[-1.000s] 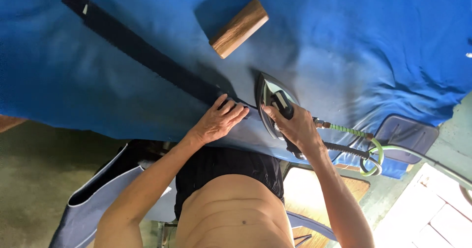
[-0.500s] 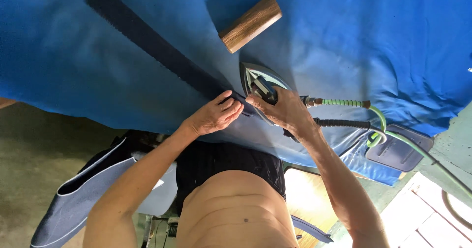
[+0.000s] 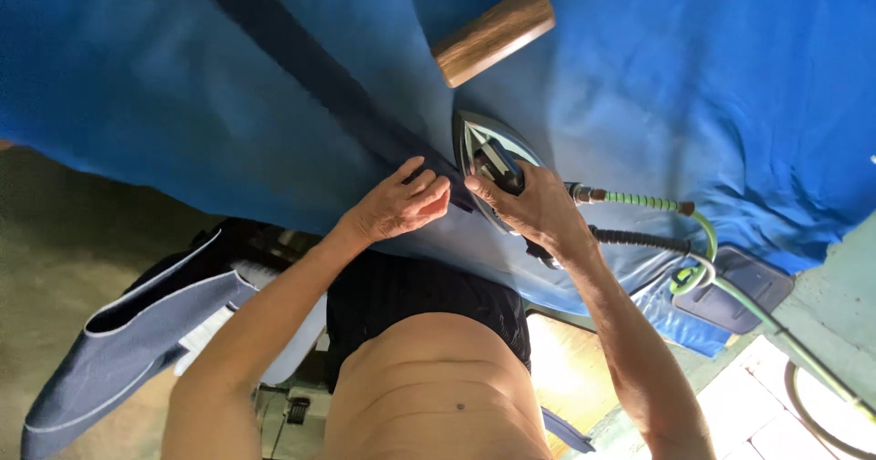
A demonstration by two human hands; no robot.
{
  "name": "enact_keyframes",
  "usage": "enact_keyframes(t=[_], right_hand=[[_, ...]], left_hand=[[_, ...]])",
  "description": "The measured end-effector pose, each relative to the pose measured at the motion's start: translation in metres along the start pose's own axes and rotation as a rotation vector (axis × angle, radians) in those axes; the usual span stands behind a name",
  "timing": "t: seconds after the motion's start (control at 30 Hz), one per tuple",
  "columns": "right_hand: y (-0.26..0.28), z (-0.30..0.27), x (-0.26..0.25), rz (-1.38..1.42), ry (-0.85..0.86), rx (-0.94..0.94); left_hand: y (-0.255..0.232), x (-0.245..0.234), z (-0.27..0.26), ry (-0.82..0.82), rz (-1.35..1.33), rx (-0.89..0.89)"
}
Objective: The person irons a long, dark strip of fabric laid out on a blue work surface. They use a steam iron in their right hand and a wooden block in their left hand to press and smooth the material. The person repeatedly moves the iron along the strip and uses the block to apply pressure to the fabric.
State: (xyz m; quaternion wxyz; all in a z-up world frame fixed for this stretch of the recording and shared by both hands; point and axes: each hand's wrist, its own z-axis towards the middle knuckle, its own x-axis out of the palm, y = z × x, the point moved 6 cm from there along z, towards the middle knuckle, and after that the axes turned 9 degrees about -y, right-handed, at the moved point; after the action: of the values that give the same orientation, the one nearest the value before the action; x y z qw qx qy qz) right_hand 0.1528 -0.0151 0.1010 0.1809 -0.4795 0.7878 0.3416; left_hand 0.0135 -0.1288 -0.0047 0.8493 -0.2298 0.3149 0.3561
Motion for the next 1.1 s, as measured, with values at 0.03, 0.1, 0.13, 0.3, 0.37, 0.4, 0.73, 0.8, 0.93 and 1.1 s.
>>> enact_keyframes(t=[0.03,0.1,0.13,0.3,0.37,0.4,0.73,0.8,0.93,1.1], right_hand=[[-0.002,0.0,0.004,-0.004,0.008,-0.009],[-0.005,0.002,0.01,-0.008,-0.014,-0.006],[-0.012,0.005,0.015,-0.011,-0.014,-0.017],[-0.045,0.02,0.031,-0.046,-0.079,-0.025],[-0.048,0.021,0.037,-0.034,-0.094,-0.021],[-0.051,0.022,0.039,-0.014,-0.118,-0.009],[-0.063,0.025,0.024,-0.092,-0.148,0.089],[-0.052,0.018,0.016,0.183,-0.14,0.146],[-0.061,0.022,0.021,0.236,-0.141,0.133],[-0.064,0.027,0.025,0.106,-0.15,0.135]], left_hand=[[-0.005,-0.006,-0.002,0.003,0.01,-0.007],[0.001,-0.018,-0.007,0.006,-0.054,-0.256],[-0.007,-0.025,-0.013,0.003,-0.044,-0.257],[-0.018,-0.026,-0.051,0.049,0.279,-0.717],[-0.022,-0.005,-0.061,0.06,0.326,-0.71],[-0.024,0.006,-0.065,0.072,0.364,-0.692],[-0.007,0.038,-0.062,0.191,-0.209,-1.64],[-0.006,0.031,-0.049,0.112,-0.477,-1.789],[-0.017,0.046,-0.077,0.065,-0.557,-1.838],[-0.003,0.022,-0.052,0.029,-0.213,-1.603]])
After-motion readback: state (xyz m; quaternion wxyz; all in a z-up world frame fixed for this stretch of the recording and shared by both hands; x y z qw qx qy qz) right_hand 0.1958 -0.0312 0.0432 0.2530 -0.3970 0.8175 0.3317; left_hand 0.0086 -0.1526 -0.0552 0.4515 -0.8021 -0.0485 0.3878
